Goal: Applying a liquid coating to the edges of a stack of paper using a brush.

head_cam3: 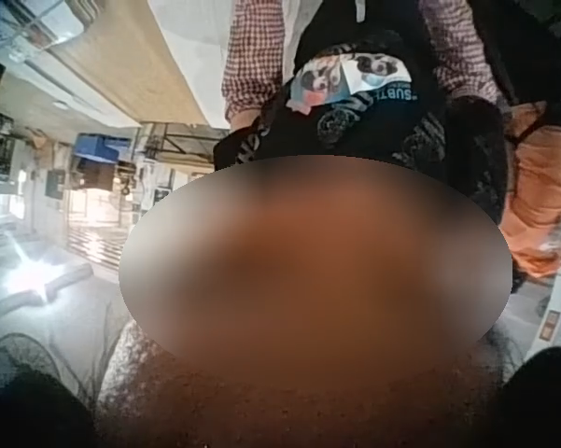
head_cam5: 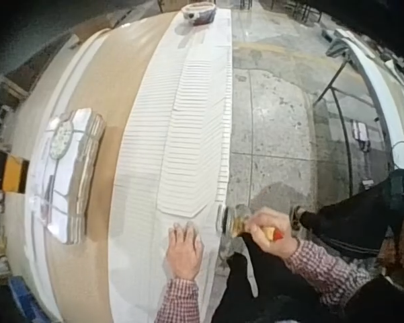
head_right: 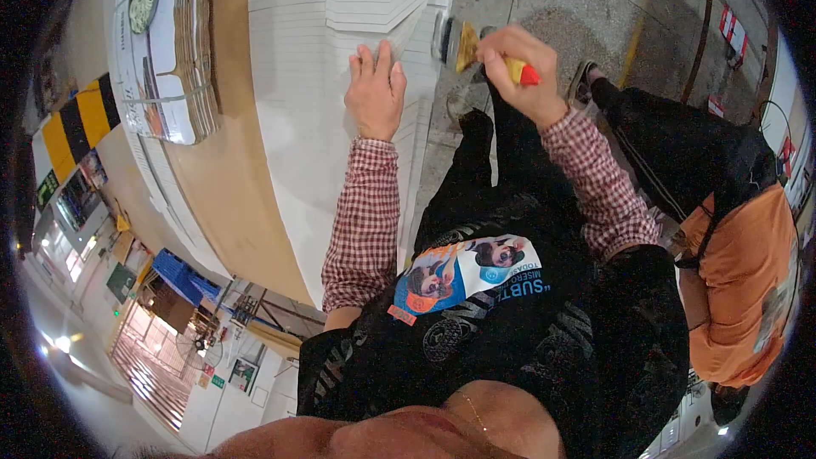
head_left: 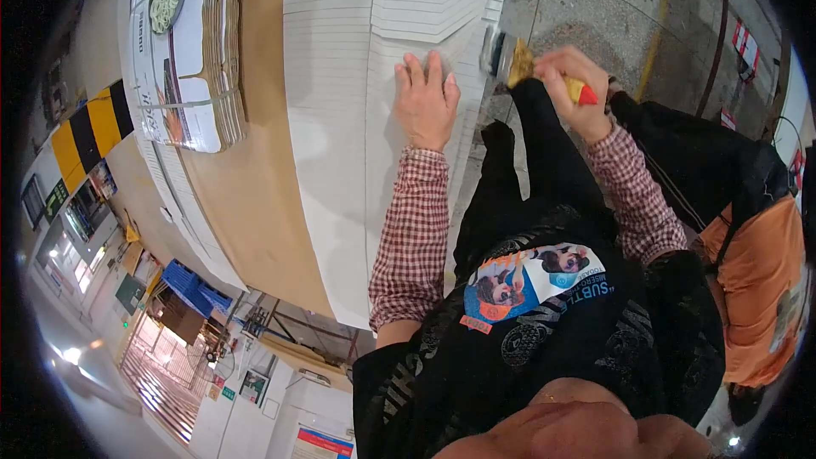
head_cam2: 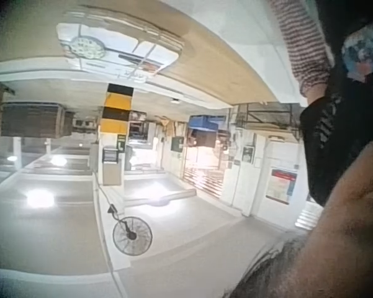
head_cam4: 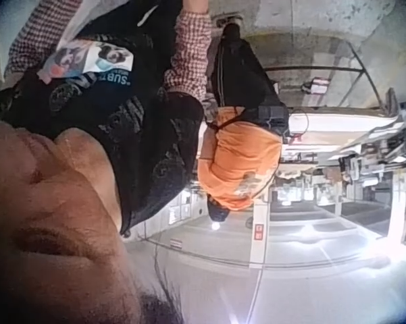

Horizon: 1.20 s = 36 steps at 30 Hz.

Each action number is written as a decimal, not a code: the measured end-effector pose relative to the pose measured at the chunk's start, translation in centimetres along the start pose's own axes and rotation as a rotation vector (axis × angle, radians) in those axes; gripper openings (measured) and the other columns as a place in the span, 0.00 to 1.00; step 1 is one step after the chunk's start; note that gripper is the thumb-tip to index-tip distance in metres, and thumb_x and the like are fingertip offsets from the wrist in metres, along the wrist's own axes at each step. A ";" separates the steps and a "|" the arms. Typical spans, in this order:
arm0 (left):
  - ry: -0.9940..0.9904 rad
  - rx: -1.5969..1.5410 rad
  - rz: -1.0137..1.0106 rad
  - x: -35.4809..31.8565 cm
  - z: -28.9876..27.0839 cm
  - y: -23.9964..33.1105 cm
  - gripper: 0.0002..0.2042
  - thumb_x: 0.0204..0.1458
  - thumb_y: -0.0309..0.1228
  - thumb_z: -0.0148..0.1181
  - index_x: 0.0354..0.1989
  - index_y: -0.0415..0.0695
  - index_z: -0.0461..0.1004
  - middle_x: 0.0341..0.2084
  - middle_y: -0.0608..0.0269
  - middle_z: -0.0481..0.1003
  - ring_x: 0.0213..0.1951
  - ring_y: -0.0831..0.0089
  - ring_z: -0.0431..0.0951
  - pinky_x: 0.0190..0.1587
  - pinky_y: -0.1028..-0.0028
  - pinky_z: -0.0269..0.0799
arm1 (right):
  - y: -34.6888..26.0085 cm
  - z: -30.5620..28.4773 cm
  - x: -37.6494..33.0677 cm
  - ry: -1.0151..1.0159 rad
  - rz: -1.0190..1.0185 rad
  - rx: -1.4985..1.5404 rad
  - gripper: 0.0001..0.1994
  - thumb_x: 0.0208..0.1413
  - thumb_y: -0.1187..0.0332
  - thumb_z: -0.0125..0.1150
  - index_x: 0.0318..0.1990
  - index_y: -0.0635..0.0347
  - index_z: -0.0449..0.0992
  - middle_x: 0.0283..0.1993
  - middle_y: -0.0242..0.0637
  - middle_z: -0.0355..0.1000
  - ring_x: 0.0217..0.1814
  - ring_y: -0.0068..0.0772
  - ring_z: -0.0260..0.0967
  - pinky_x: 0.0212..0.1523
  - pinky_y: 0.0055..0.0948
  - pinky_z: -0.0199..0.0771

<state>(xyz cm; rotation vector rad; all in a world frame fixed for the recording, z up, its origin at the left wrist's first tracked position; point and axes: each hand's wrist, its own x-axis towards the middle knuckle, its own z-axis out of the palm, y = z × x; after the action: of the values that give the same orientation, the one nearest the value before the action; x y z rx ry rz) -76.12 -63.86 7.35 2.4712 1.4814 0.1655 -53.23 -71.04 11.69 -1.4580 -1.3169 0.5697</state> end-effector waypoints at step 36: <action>0.118 0.116 -0.090 -3.2 3.2 -0.1 0.36 0.51 0.52 0.55 0.65 0.48 0.54 0.63 0.38 0.50 0.63 0.39 0.49 0.61 0.52 0.51 | -1.0 -4.7 -2.6 0.081 0.407 0.670 0.09 0.55 0.77 0.55 0.44 0.64 0.69 0.52 0.45 0.67 0.43 0.32 0.73 0.44 0.28 0.75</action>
<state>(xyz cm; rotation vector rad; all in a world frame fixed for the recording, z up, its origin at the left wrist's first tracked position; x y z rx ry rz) -77.03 -67.13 4.38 2.5176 1.6920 0.2177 -50.29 -75.35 13.45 -1.1563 -0.6546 1.0846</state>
